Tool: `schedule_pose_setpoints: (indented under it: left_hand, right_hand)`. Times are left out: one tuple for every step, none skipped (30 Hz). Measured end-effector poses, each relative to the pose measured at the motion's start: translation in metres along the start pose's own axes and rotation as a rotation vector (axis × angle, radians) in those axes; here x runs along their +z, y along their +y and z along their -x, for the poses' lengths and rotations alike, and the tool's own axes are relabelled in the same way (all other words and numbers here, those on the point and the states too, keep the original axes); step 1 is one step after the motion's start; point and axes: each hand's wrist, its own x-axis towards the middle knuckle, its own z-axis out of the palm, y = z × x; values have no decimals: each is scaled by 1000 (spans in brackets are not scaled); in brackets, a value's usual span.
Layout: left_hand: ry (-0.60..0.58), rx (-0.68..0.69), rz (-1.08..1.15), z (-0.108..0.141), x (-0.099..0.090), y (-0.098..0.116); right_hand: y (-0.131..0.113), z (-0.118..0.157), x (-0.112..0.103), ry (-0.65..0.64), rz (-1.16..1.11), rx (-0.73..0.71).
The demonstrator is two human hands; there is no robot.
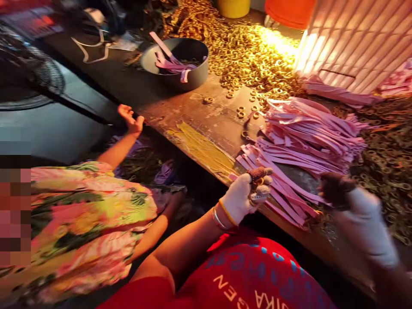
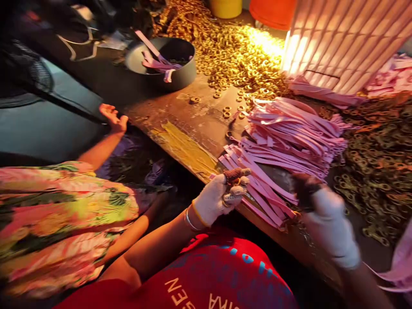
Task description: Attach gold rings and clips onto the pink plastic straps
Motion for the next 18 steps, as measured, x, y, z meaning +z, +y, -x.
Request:
schedule_pose_setpoints:
  left_hand:
    - [12, 17, -17, -3, 5, 0]
    - [25, 35, -36, -6, 11, -1]
    - [45, 49, -56, -10, 16, -3]
    - [68, 57, -75, -14, 20, -5]
    - [89, 64, -94, -18, 24, -7]
    - [108, 66, -115, -22, 28, -9]
    - [123, 63, -136, -25, 32, -12]
    - [134, 63, -155, -28, 35, -14]
    - [143, 74, -173, -30, 37, -17]
    - [147, 96, -187, -32, 39, -19]
    - [144, 125, -198, -34, 40, -22]
    - [135, 160, -209, -36, 40, -24]
    - [124, 196, -222, -37, 40, -27]
    - [114, 227, -235, -39, 39, -29]
    - [109, 246, -246, -40, 39, -32]
    - [105, 261, -250, -42, 38, -34]
    - [100, 273, -247, -44, 37, -37]
    - [87, 280, -241, -47, 35, -38]
  right_hand:
    - [-12, 3, 4, -60, -18, -45]
    - [-24, 5, 11, -119, -41, -98]
    - [-36, 6, 22, -184, -65, -170]
    - [-47, 7, 34, -178, -57, -209]
    - [-55, 7, 44, -151, -22, -267]
    - [-61, 7, 53, -111, 43, -319]
    - [-65, 7, 60, -72, 124, -372]
    - [-66, 8, 63, -44, 215, -420]
    - [-66, 9, 65, -30, 301, -456]
    - [-64, 10, 65, -24, 368, -482]
    - [-60, 11, 65, -25, 410, -501]
    - [-57, 13, 64, -26, 432, -509]
    - [-53, 15, 63, -19, 444, -512]
    - [-49, 17, 63, -11, 453, -504]
    - [-46, 20, 62, -9, 454, -488]
    - [-42, 22, 62, -12, 444, -457]
    - [-40, 25, 63, -19, 416, -420]
    - [-37, 26, 63, -25, 374, -380]
